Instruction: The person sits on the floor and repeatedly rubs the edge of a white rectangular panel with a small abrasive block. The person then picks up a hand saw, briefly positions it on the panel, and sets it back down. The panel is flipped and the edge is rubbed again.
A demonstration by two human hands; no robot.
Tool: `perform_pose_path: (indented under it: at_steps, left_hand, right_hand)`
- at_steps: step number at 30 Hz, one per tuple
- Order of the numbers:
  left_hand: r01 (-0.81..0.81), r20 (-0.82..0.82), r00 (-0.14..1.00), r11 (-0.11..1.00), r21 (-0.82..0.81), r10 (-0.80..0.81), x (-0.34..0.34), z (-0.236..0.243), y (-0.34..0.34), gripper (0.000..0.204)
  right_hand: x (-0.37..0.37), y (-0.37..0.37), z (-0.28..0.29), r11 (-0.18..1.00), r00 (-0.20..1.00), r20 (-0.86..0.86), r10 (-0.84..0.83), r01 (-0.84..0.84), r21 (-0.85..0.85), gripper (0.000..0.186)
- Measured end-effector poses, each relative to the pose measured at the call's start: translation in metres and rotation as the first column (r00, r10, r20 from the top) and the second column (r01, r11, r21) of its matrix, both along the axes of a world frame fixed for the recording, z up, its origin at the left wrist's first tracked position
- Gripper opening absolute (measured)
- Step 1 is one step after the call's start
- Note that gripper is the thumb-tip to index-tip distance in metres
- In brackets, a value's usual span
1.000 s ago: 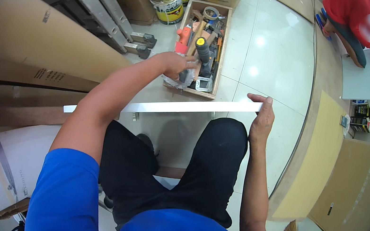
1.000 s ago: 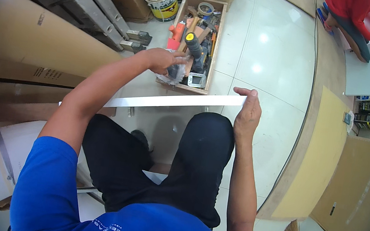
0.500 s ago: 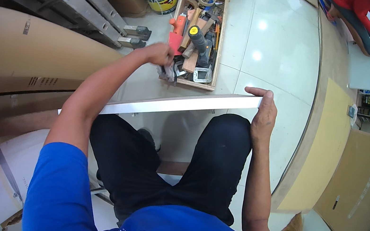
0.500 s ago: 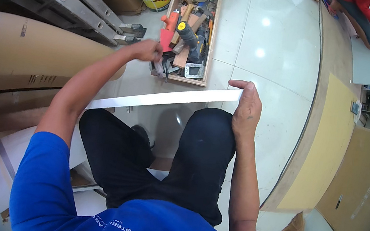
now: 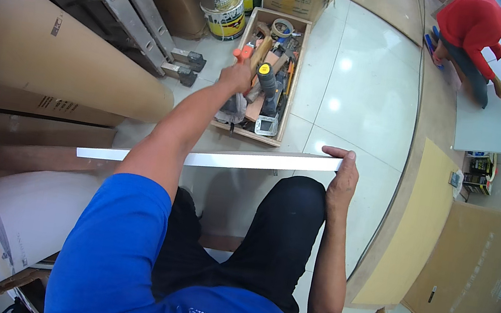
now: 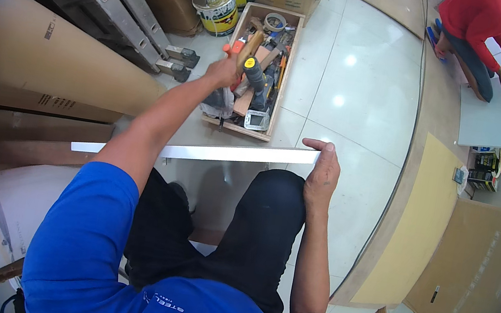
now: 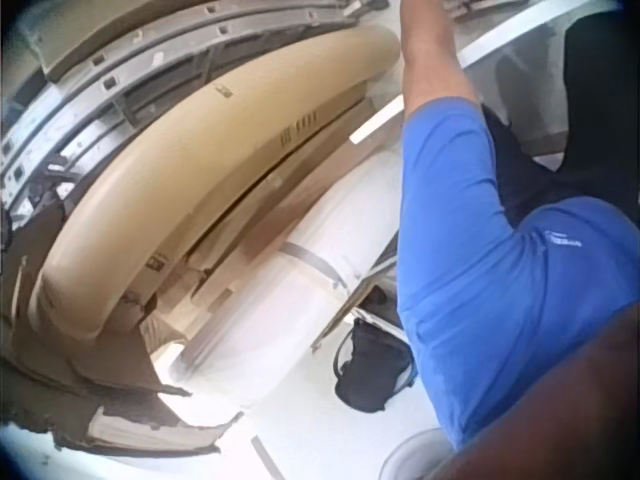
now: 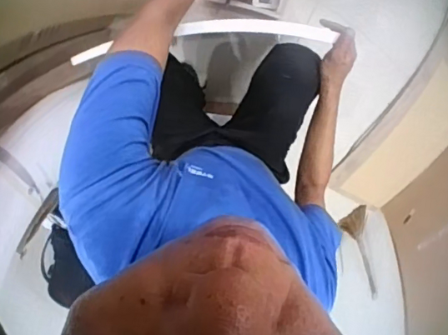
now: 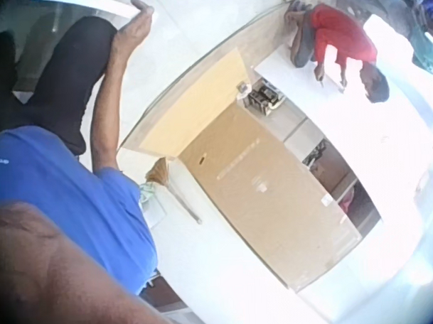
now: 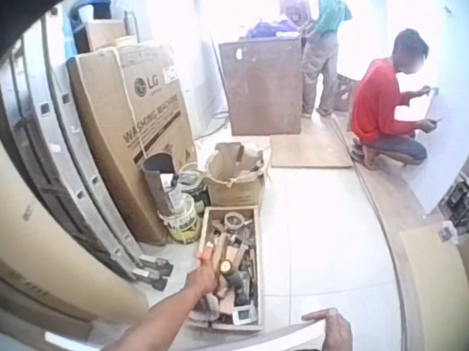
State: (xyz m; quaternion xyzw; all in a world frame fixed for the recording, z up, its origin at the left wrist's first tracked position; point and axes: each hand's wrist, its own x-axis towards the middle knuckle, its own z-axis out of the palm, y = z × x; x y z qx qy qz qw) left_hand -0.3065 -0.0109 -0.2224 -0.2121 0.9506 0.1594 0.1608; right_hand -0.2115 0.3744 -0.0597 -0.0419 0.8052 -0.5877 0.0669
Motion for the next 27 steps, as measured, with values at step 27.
perform_pose_path:
  at_steps: [27]
  left_hand:
    - [0.098, 0.034, 0.993, 0.963, 0.252, -0.11, 0.025, -0.036, 0.018, 0.05]
  right_hand:
    - [0.003, 0.001, -0.005, 1.0, 0.999, -0.035, -0.001, 0.002, 0.009, 0.071]
